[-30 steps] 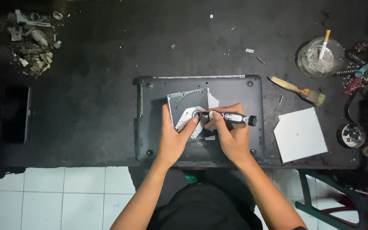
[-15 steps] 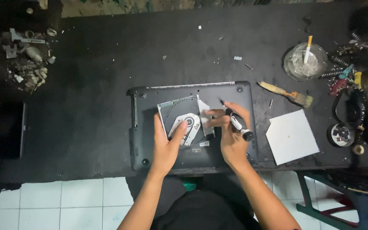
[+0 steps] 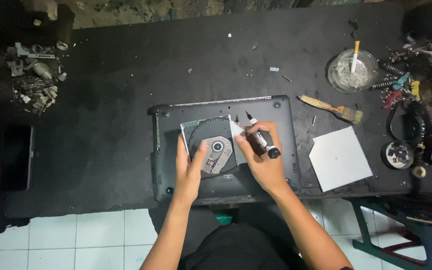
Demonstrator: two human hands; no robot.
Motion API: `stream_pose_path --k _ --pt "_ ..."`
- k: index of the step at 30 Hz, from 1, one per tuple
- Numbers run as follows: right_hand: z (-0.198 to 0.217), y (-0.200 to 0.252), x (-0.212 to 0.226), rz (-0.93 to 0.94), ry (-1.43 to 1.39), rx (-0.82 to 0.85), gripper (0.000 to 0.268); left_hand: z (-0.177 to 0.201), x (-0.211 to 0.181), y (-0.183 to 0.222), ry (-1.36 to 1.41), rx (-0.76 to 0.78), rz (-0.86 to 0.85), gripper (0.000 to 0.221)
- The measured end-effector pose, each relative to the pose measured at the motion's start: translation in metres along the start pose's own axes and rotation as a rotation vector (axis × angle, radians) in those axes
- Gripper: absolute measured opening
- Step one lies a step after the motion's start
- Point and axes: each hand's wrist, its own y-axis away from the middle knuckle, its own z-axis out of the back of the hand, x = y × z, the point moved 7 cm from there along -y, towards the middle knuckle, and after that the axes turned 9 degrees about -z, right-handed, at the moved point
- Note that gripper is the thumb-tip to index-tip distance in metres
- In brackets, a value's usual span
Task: Removing a CD drive from a laptop using a screwdriver and cleaning it with a brush.
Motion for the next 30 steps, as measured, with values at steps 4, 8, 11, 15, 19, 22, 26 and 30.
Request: stream_pose_path --k 4,8,11,15,19,22,26,30 --pt "-0.001 0.001 -0.005 -0.019 -0.023 -0.012 0.026 -0.002 0.005 -0.001 -0.036 0.046 -0.033 0.074" --pt "0.006 0.0 -0.004 -0.058 -0.079 -0.066 0.024 0.011 -0.009 0.008 -0.008 0.04 -0.106 0.068" --pt "0.008 0.0 -0.006 -0.017 -0.123 -0.056 0.021 0.047 -0.04 0.022 -0.09 0.057 -0.246 0.055" --pt "0.004 0.003 -0.004 -0.031 -0.157 -0.026 0.018 0.134 -0.084 0.031 -0.57 -0.063 -0.524 0.028" --pt "0.003 0.002 -0.009 -0.03 -0.114 -0.031 0.017 0.283 -0.063 -0.007 -0.829 -0.232 -0.628 0.028" --pt "0.001 -0.001 -0.01 -0.016 -0.102 -0.03 0.016 0.35 -0.056 -0.029 -1.22 -0.315 -0.41 0.05" --pt "-0.001 0.002 -0.009 -0.034 -0.046 -0.026 0.017 0.391 -0.035 -0.036 -1.409 -0.319 0.05 0.096" --pt "0.001 0.002 -0.01 -0.074 -0.037 -0.015 0.017 0.371 -0.042 -0.043 -1.37 -0.289 0.257 0.096"
